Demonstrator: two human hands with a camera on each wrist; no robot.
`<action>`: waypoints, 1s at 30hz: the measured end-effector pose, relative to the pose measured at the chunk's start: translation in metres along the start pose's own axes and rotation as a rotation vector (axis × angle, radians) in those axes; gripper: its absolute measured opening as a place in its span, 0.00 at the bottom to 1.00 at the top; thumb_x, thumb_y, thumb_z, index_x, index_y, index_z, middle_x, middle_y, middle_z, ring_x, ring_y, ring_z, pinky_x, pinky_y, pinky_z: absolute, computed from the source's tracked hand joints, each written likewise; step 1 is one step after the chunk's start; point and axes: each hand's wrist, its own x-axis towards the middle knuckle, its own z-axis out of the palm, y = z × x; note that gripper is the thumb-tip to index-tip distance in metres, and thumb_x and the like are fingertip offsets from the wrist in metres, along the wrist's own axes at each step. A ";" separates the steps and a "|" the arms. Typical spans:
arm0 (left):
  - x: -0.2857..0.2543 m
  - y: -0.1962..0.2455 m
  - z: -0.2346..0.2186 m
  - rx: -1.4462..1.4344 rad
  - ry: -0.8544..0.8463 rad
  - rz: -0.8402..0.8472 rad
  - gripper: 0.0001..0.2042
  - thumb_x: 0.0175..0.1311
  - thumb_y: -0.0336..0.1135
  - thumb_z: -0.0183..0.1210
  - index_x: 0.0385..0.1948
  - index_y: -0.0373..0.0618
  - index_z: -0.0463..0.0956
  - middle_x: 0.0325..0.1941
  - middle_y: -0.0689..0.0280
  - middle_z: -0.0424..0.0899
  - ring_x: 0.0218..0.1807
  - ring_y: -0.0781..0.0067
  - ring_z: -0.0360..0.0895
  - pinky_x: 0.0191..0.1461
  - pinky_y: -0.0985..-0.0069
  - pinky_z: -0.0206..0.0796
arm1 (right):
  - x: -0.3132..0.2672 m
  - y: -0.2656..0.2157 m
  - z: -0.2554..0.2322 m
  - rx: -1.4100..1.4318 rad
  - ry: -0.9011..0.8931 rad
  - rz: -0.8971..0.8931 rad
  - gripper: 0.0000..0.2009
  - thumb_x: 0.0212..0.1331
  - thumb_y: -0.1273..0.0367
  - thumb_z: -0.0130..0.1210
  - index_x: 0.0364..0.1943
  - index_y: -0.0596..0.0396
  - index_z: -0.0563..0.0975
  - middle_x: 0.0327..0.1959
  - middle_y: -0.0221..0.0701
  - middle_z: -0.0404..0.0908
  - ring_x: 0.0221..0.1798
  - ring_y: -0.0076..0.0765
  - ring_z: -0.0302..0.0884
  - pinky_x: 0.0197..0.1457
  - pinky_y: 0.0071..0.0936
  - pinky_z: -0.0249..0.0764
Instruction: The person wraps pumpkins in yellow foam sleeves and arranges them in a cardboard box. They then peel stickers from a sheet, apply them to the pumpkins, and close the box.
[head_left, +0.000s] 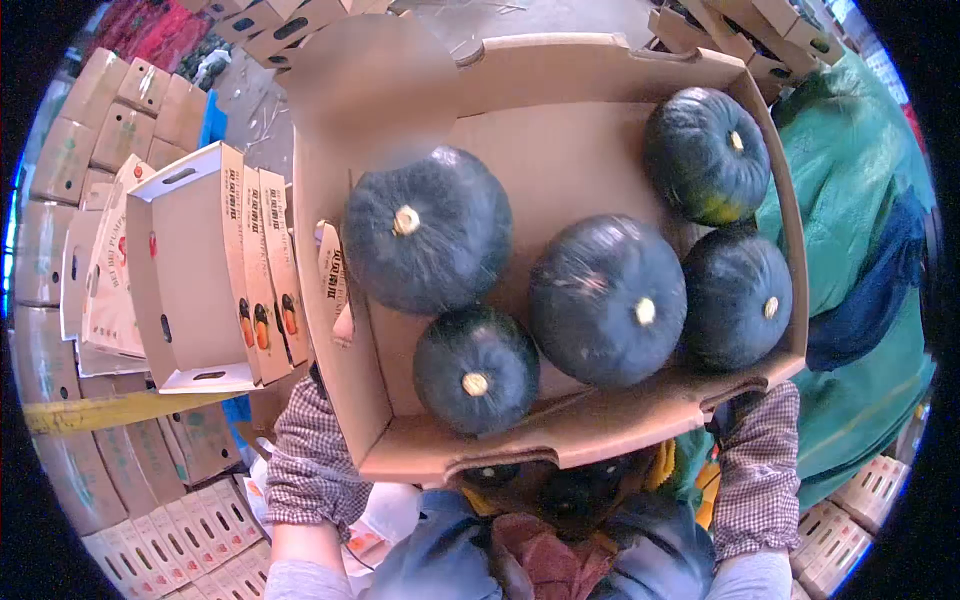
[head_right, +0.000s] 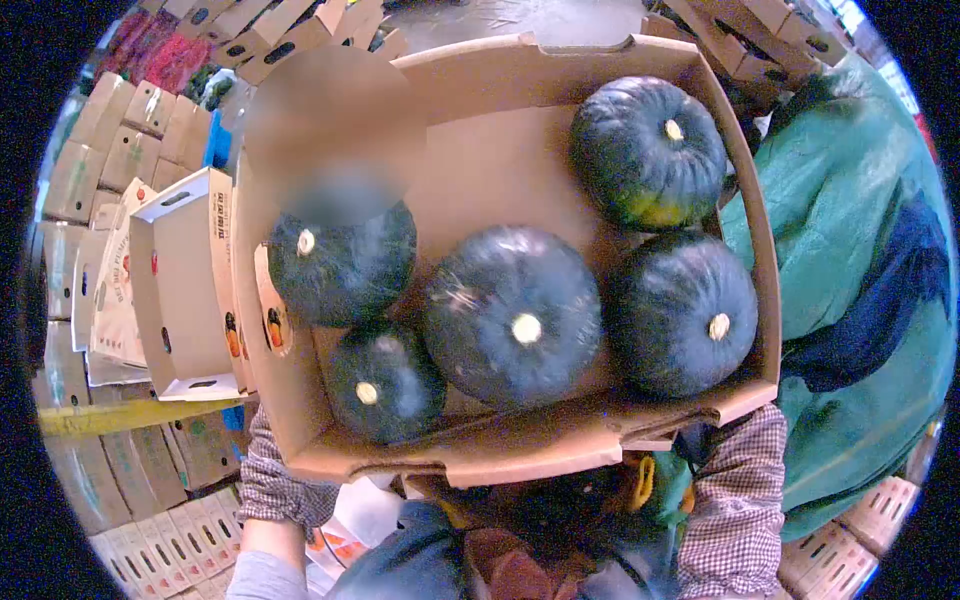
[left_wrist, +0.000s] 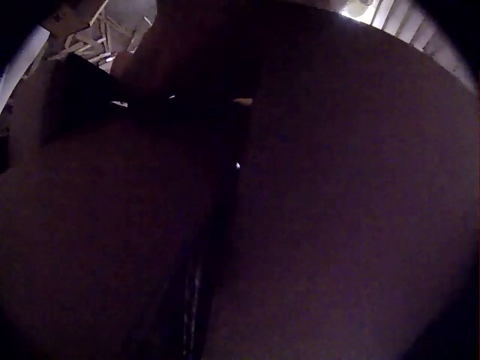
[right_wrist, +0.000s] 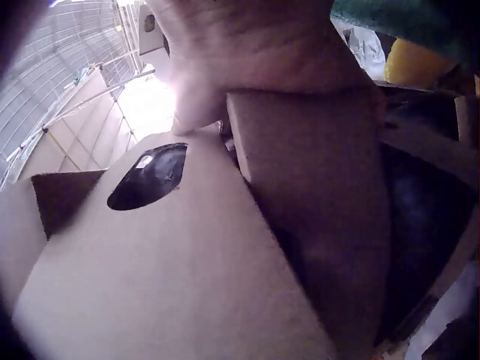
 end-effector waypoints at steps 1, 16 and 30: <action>-0.013 -0.001 0.001 -0.012 -0.007 -0.005 0.22 0.69 0.45 0.51 0.58 0.40 0.69 0.52 0.49 0.78 0.54 0.53 0.75 0.58 0.66 0.67 | -0.006 0.001 0.005 0.002 -0.012 0.011 0.21 0.66 0.58 0.49 0.57 0.54 0.72 0.53 0.29 0.76 0.57 0.30 0.69 0.60 0.38 0.64; -0.267 0.051 -0.003 -0.066 -0.334 -0.023 0.22 0.69 0.45 0.51 0.58 0.39 0.69 0.52 0.48 0.77 0.55 0.52 0.75 0.58 0.66 0.66 | -0.178 -0.023 0.117 -0.072 -0.168 0.049 0.21 0.66 0.58 0.50 0.56 0.56 0.74 0.51 0.29 0.78 0.54 0.28 0.71 0.59 0.34 0.67; -0.219 0.031 0.022 -0.039 -0.347 0.025 0.23 0.69 0.45 0.52 0.58 0.39 0.69 0.52 0.46 0.77 0.55 0.51 0.74 0.59 0.65 0.66 | -0.122 -0.007 0.129 -0.046 -0.164 0.022 0.21 0.66 0.57 0.50 0.55 0.57 0.75 0.49 0.29 0.79 0.52 0.26 0.73 0.57 0.31 0.70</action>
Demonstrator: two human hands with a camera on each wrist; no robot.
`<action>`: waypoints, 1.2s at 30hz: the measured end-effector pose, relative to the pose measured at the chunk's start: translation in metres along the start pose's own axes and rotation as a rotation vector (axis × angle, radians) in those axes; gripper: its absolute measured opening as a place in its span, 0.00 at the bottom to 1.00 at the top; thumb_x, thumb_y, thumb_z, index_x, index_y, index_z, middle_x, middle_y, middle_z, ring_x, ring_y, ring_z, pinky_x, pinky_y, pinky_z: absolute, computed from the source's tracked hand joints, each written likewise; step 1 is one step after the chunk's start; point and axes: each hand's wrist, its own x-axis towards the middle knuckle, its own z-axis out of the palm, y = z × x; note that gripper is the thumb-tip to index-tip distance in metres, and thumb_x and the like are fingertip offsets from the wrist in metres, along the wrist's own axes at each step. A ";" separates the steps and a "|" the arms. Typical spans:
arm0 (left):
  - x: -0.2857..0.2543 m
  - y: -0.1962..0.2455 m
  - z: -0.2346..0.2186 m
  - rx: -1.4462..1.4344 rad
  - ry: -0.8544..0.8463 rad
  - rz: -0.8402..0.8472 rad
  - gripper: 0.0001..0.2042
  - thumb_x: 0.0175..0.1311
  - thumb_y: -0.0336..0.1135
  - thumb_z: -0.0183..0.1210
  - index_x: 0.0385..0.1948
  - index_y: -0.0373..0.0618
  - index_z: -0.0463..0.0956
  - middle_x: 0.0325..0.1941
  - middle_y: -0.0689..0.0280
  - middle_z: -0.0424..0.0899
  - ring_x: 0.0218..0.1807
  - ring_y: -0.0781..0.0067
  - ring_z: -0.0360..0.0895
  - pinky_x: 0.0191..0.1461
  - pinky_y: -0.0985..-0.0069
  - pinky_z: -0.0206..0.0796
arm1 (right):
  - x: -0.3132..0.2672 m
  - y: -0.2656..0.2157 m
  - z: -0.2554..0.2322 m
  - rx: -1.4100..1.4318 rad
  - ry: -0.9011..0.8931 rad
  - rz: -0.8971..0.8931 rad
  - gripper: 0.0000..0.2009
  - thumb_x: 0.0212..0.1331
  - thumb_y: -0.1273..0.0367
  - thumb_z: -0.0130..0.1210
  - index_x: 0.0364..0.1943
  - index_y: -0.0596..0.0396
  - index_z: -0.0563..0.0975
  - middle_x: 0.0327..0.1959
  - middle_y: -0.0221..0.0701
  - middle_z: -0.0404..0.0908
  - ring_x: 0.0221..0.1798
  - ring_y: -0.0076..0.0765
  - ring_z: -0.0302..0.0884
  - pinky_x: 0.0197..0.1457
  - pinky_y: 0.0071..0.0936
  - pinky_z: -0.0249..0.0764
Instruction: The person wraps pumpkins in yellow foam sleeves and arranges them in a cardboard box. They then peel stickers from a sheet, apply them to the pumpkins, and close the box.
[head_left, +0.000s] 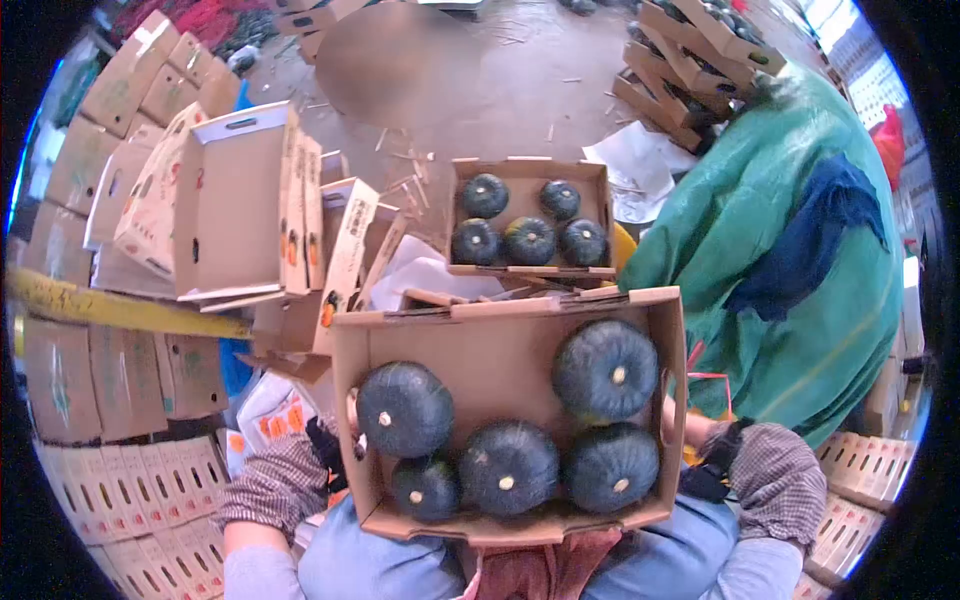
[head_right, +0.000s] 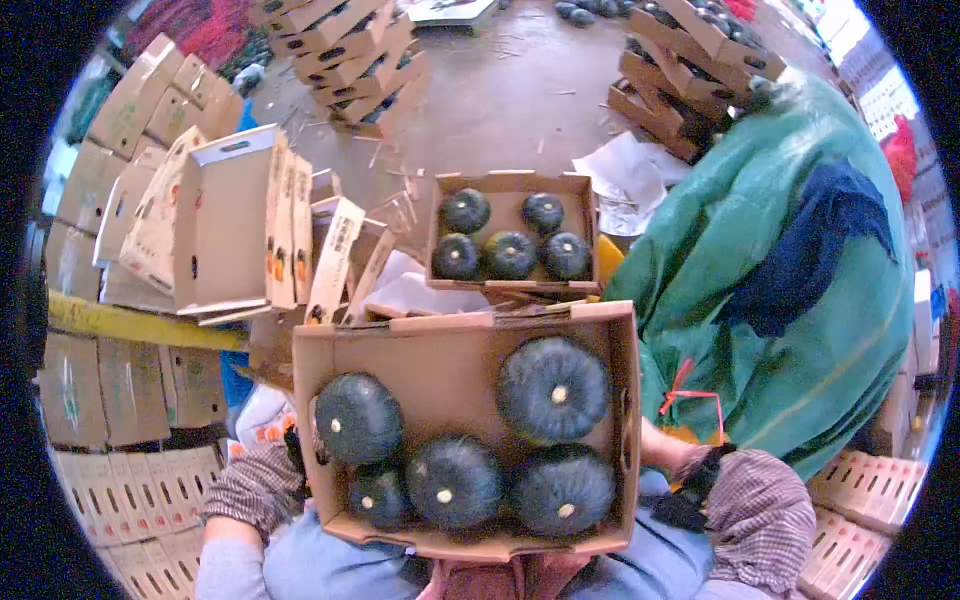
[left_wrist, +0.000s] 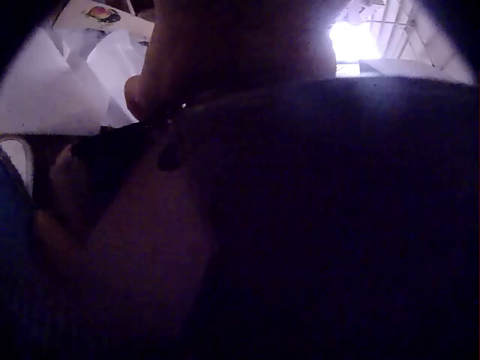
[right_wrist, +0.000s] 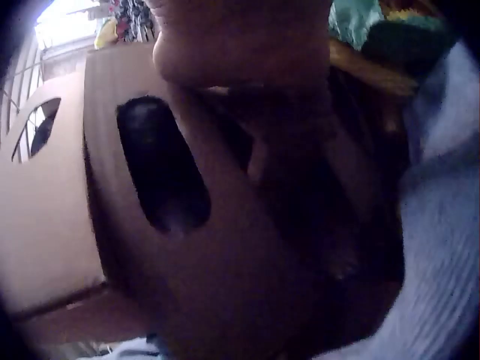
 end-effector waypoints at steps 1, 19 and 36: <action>0.003 0.001 0.002 0.001 0.001 -0.003 0.23 0.69 0.45 0.52 0.58 0.39 0.69 0.52 0.46 0.77 0.55 0.51 0.74 0.59 0.65 0.66 | -0.005 0.007 -0.008 0.037 0.000 0.029 0.21 0.66 0.57 0.50 0.55 0.58 0.75 0.49 0.29 0.79 0.52 0.26 0.73 0.57 0.30 0.70; -0.210 0.248 -0.082 0.165 0.000 0.461 0.23 0.66 0.42 0.55 0.54 0.30 0.69 0.51 0.45 0.74 0.54 0.49 0.73 0.58 0.63 0.67 | -0.286 -0.194 0.073 -0.470 0.421 -0.170 0.21 0.56 0.71 0.59 0.55 0.59 0.72 0.45 0.44 0.76 0.43 0.49 0.77 0.44 0.37 0.76; -0.035 0.187 -0.004 -0.365 0.280 0.437 0.13 0.61 0.25 0.54 0.47 0.37 0.78 0.43 0.57 0.84 0.44 0.69 0.81 0.53 0.71 0.72 | -0.077 -0.129 0.052 -0.287 0.567 -0.275 0.34 0.43 0.58 0.66 0.55 0.59 0.65 0.43 0.54 0.78 0.48 0.56 0.78 0.47 0.43 0.75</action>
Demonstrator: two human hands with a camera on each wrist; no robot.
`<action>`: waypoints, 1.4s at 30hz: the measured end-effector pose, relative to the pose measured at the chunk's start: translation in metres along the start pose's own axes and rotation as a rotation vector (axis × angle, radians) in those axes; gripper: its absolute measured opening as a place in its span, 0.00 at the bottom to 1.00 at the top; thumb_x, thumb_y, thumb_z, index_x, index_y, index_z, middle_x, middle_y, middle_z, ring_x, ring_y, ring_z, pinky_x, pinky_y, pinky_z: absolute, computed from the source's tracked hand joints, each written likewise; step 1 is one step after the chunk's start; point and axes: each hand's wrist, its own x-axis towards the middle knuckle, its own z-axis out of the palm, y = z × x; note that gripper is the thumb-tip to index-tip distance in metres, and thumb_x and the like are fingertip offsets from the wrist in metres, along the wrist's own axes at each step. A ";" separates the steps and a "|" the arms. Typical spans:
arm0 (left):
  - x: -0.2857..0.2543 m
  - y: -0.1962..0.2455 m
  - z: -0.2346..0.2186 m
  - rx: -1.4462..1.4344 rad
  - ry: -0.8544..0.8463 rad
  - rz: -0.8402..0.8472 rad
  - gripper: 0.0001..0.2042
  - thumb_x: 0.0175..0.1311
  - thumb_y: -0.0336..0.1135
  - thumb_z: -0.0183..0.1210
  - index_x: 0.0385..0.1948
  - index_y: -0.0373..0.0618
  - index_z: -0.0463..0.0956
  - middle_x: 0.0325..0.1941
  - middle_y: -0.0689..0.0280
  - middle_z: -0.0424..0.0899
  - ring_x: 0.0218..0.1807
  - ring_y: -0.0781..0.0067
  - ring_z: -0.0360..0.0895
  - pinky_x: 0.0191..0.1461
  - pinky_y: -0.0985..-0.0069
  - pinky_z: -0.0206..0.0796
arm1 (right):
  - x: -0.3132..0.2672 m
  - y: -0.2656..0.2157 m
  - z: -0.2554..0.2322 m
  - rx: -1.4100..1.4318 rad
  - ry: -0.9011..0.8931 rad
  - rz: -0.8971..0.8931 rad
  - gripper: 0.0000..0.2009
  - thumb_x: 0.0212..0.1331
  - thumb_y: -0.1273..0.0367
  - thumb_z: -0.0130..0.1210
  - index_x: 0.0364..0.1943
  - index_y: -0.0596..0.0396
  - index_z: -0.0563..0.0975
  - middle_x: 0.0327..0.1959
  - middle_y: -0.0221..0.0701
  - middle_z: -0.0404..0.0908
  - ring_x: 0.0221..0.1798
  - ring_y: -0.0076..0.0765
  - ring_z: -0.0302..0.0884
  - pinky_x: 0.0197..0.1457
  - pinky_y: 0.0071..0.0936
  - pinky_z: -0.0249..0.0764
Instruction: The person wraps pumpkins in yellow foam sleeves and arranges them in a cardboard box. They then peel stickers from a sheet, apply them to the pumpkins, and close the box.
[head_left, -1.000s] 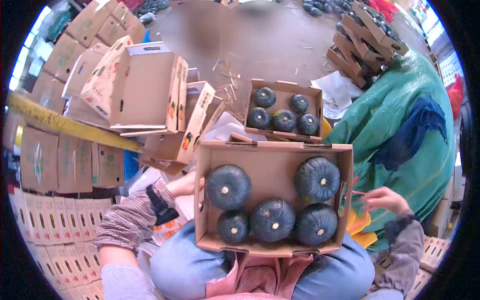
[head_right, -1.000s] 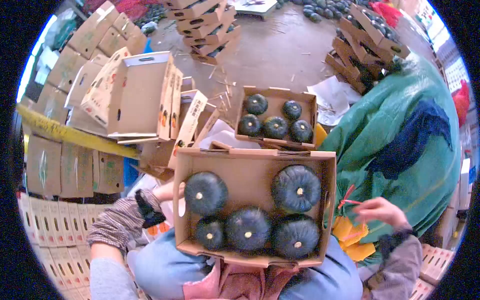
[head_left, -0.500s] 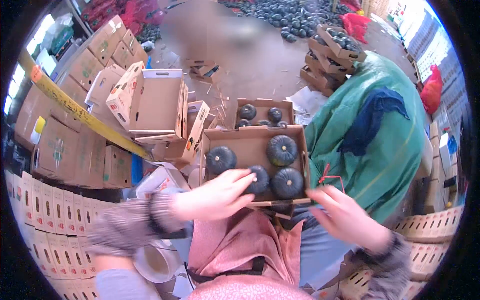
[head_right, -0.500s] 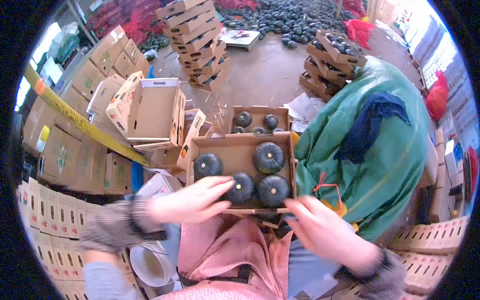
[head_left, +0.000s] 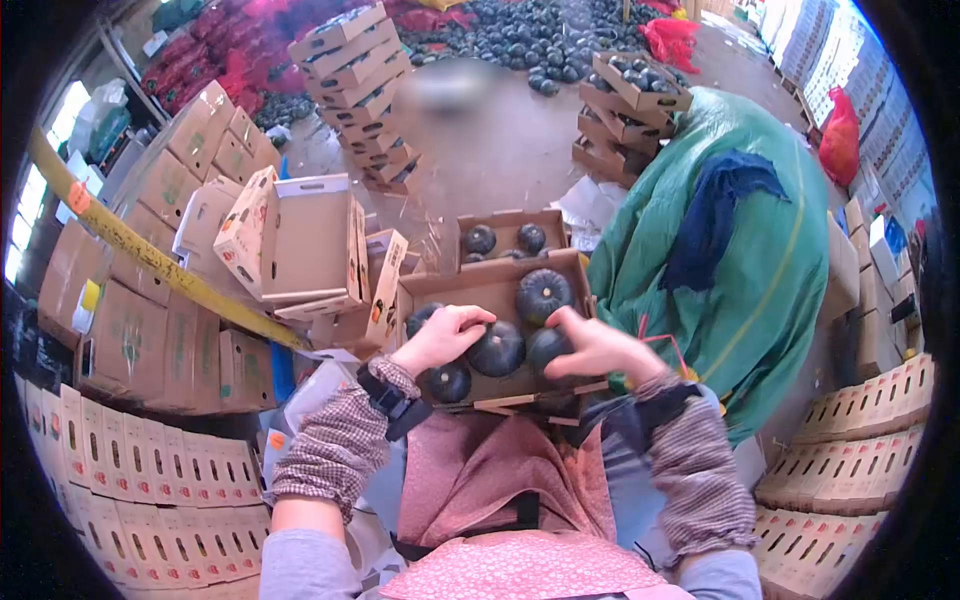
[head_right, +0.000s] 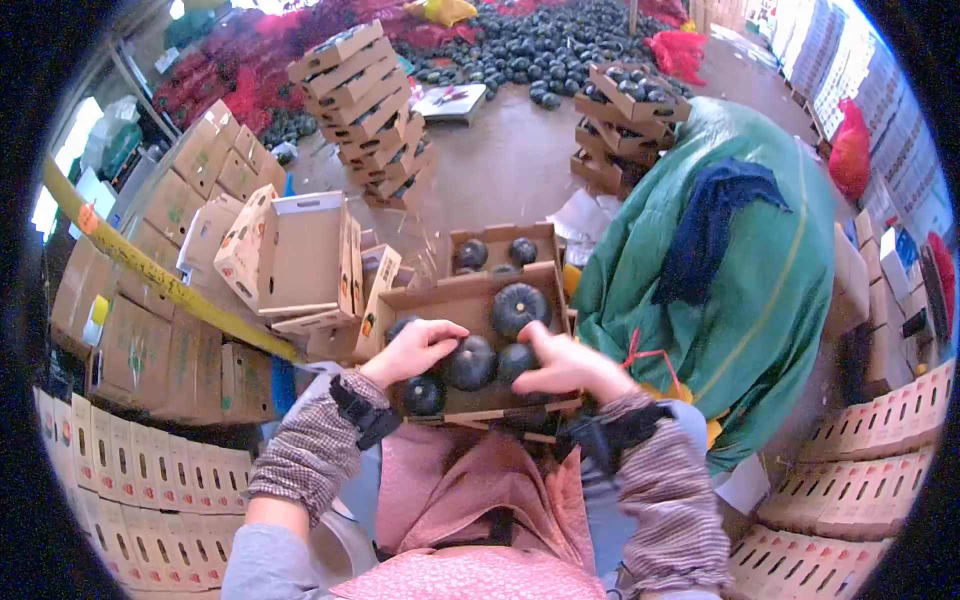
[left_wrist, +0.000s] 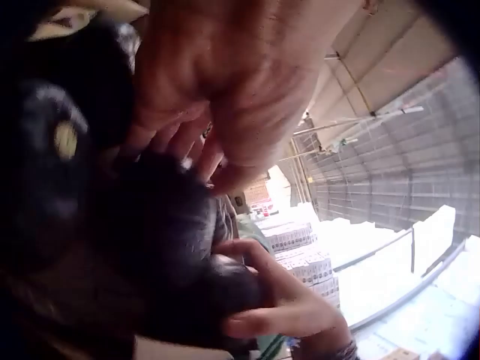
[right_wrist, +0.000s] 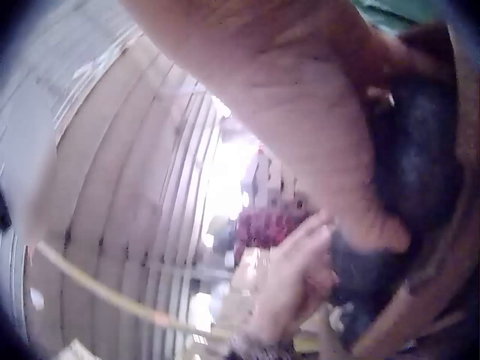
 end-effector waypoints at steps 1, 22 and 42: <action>-0.005 0.018 -0.005 0.246 0.003 0.111 0.12 0.61 0.25 0.56 0.46 0.40 0.79 0.42 0.56 0.84 0.46 0.62 0.81 0.54 0.71 0.70 | -0.008 -0.007 -0.015 0.109 -0.042 0.027 0.31 0.47 0.62 0.63 0.55 0.61 0.65 0.43 0.55 0.79 0.49 0.56 0.78 0.48 0.42 0.74; -0.006 -0.011 -0.056 0.028 0.111 -0.129 0.23 0.58 0.39 0.63 0.53 0.37 0.69 0.46 0.50 0.80 0.51 0.58 0.78 0.56 0.67 0.69 | 0.107 -0.029 0.036 -1.052 0.526 0.174 0.34 0.36 0.58 0.70 0.47 0.57 0.64 0.37 0.52 0.75 0.39 0.55 0.77 0.38 0.41 0.78; -0.087 0.044 0.028 0.907 0.239 -0.297 0.28 0.44 0.43 0.72 0.43 0.39 0.69 0.44 0.51 0.71 0.46 0.51 0.73 0.48 0.63 0.71 | 0.033 -0.031 0.068 -0.838 0.233 -0.334 0.03 0.41 0.66 0.60 0.18 0.46 0.82 0.26 0.25 0.76 0.46 0.32 0.73 0.66 0.70 0.48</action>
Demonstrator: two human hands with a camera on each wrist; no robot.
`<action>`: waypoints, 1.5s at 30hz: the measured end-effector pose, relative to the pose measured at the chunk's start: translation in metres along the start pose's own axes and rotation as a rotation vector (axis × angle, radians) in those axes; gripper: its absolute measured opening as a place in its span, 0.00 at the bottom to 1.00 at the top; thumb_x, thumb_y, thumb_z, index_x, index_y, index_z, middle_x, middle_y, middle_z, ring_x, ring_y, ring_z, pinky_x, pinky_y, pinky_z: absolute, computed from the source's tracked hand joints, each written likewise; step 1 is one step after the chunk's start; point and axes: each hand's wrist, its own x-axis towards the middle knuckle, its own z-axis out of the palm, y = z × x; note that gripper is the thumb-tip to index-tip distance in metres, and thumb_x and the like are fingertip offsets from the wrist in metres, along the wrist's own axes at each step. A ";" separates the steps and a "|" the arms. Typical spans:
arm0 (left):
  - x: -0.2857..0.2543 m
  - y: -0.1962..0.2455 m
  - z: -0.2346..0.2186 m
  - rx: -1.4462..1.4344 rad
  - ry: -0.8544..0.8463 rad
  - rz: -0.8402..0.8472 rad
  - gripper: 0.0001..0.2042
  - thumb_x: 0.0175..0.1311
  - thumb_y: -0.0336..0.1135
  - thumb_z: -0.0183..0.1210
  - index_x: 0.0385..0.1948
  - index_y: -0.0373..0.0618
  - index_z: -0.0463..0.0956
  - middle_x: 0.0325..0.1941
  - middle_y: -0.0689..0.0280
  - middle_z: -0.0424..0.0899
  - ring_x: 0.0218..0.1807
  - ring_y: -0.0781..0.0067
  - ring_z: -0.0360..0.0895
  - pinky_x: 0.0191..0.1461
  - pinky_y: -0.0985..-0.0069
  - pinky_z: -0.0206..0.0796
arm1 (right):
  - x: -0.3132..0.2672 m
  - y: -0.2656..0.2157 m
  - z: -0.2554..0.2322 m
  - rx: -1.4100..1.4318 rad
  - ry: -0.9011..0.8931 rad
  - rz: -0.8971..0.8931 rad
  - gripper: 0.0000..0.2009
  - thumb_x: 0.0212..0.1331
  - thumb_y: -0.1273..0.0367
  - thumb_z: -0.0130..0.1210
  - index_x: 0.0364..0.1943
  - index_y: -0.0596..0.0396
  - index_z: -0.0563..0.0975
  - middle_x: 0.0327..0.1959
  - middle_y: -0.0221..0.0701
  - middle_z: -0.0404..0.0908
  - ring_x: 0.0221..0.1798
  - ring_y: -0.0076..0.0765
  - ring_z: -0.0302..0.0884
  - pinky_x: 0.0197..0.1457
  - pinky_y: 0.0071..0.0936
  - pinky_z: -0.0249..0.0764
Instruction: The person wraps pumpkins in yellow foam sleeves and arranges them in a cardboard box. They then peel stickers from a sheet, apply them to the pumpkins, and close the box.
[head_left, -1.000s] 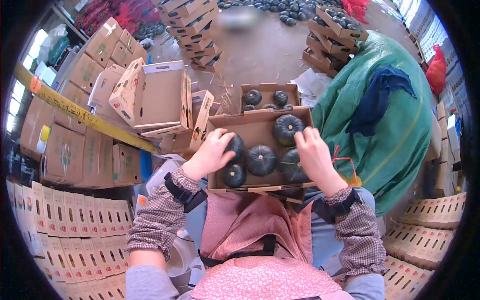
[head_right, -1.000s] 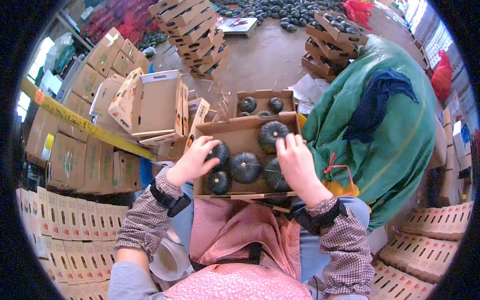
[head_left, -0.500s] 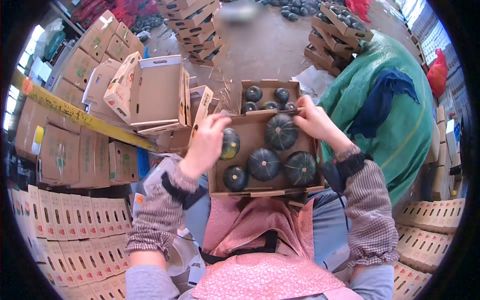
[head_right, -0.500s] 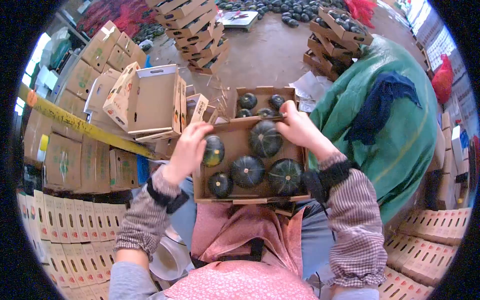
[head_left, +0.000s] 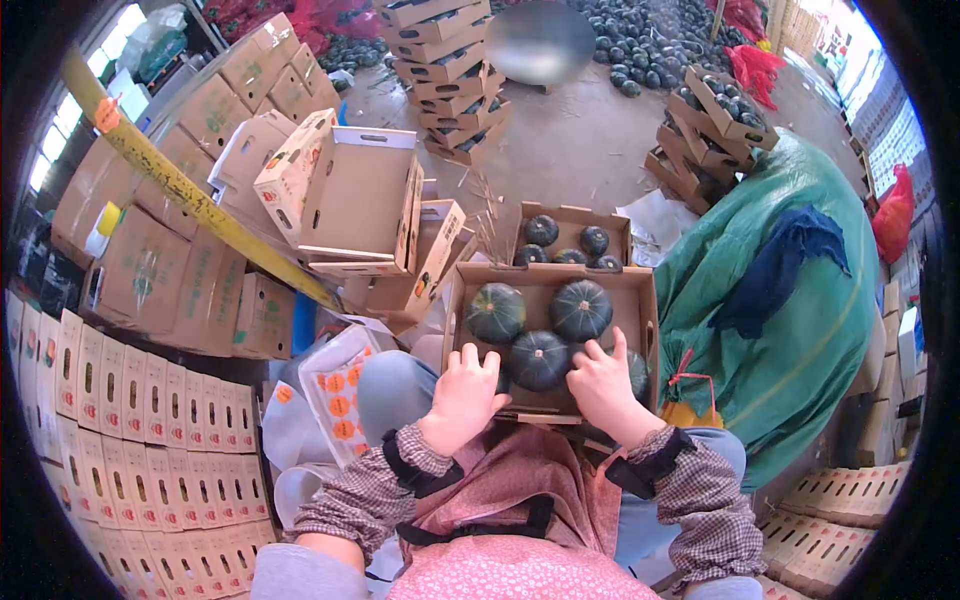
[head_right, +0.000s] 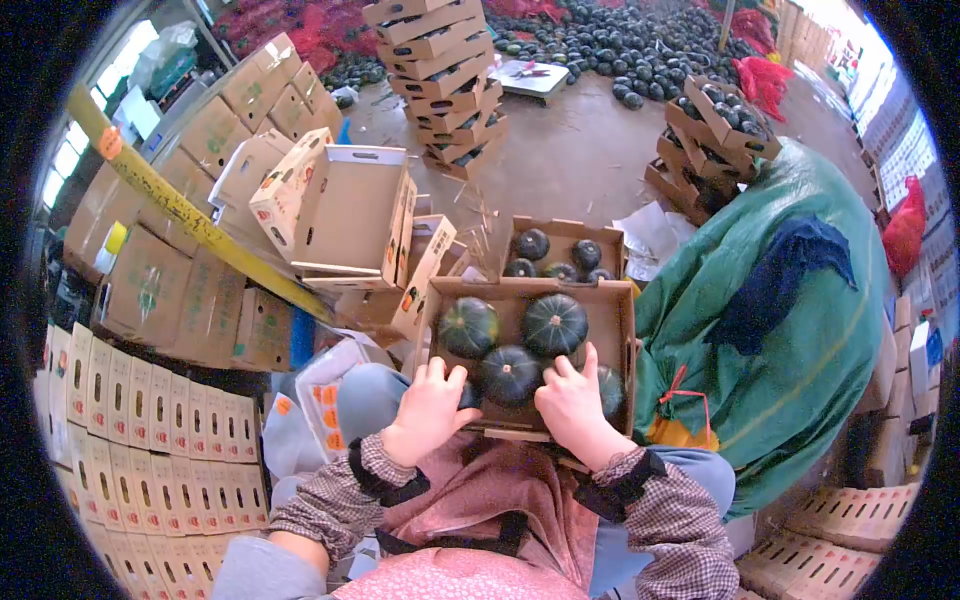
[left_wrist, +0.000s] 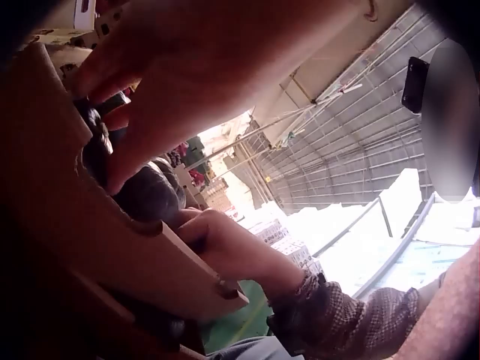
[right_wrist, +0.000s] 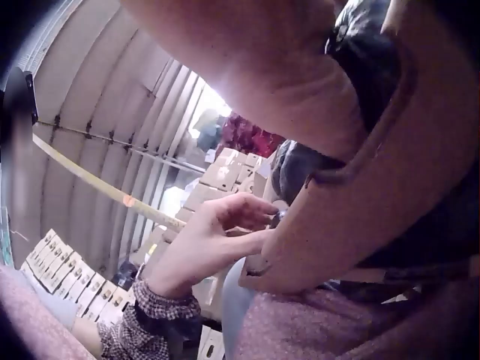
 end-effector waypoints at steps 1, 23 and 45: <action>0.003 -0.002 0.004 -0.033 -0.034 -0.018 0.29 0.43 0.43 0.73 0.44 0.39 0.69 0.43 0.51 0.70 0.46 0.50 0.73 0.48 0.61 0.70 | 0.000 -0.001 0.001 0.060 0.033 -0.040 0.04 0.44 0.68 0.58 0.17 0.47 0.82 0.23 0.26 0.77 0.43 0.34 0.74 0.66 0.72 0.49; 0.030 -0.048 0.018 -0.084 0.079 0.202 0.10 0.60 0.27 0.55 0.42 0.40 0.70 0.36 0.54 0.74 0.42 0.47 0.77 0.44 0.58 0.71 | 0.045 0.141 -0.063 0.858 0.479 0.563 0.14 0.66 0.65 0.51 0.48 0.61 0.73 0.19 0.38 0.79 0.22 0.36 0.78 0.27 0.31 0.73; 0.108 -0.065 -0.015 -0.140 0.202 0.352 0.15 0.58 0.19 0.48 0.45 0.35 0.77 0.44 0.48 0.80 0.47 0.47 0.78 0.52 0.63 0.70 | -0.246 0.163 -0.044 1.119 0.385 0.845 0.18 0.64 0.69 0.53 0.58 0.52 0.74 0.40 0.31 0.83 0.38 0.26 0.81 0.41 0.26 0.77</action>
